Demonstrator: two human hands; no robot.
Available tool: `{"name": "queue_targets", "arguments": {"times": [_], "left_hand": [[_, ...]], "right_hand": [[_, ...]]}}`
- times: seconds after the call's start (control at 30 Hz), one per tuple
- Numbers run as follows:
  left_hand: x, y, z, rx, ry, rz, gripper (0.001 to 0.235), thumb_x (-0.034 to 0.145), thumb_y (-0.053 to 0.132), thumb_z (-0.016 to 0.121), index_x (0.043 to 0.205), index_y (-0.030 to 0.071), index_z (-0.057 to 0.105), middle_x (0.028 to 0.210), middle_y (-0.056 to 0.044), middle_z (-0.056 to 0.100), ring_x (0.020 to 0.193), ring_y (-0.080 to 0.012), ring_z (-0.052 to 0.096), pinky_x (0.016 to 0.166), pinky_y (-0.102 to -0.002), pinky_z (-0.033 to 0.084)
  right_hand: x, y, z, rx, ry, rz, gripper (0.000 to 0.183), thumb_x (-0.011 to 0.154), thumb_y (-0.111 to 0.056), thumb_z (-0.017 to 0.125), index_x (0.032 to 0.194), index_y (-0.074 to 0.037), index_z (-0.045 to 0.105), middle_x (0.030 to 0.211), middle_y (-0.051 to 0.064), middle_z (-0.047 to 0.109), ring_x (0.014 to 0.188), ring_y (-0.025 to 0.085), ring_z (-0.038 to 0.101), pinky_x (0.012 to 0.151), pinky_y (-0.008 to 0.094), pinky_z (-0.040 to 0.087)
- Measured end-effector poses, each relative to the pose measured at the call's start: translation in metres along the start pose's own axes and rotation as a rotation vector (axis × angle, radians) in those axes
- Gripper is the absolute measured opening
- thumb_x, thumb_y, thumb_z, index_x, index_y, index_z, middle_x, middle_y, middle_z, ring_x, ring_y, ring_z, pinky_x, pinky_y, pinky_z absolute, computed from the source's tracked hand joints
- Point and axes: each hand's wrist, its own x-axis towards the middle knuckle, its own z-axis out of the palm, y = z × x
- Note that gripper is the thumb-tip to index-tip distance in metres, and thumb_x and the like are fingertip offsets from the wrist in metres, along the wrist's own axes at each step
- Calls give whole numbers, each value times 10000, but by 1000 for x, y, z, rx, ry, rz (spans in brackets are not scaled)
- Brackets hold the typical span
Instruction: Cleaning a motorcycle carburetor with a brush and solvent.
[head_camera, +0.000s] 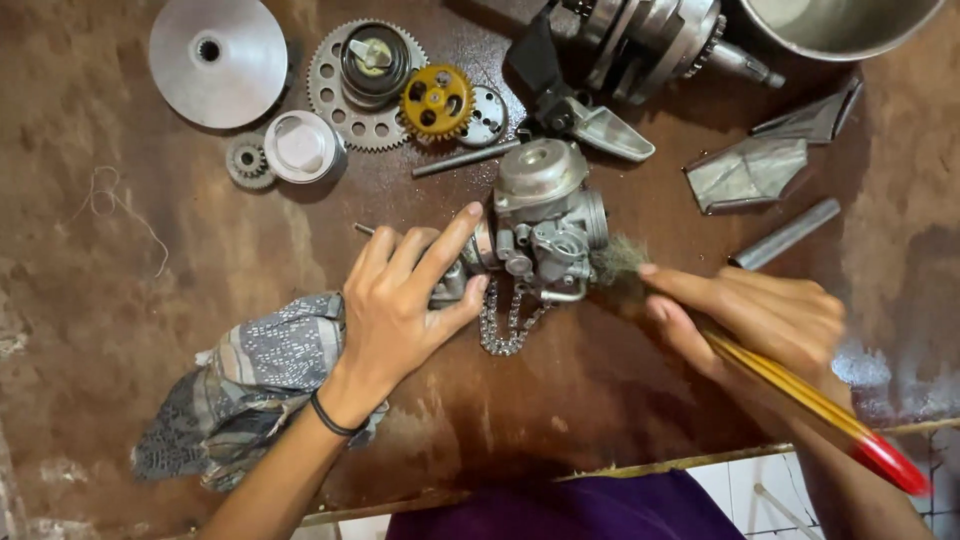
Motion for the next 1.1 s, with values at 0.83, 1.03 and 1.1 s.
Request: {"name": "queue_targets", "arguments": {"times": [0.83,1.03,1.1], "left_hand": [[3,1,-4,-26,9,10,628,869,227,792,1462,144,599,934,-60,601,829,-261,504,749,-397,513],[0,-3,1,-15,22,24,636,860,219,774,1467,150,599,931,-54,590,845,-253,523,773,-394,527],[0,0,-2,-14,11,14,622,868,227,785,1459,148,607,939,-57,609,835,-258,528,757,-393,521]], "right_hand": [[-33,38,44,5,170,-83,106,928,-15,718,977,-14,812,638,38,710,493,117,626,482,275,510],[-3,-10,12,109,196,-66,285,900,-216,796,1088,-17,715,865,111,736,741,233,741,687,329,601],[-10,-5,20,65,162,-66,260,913,-170,822,1099,-15,729,883,117,751,754,231,746,682,322,590]]}}
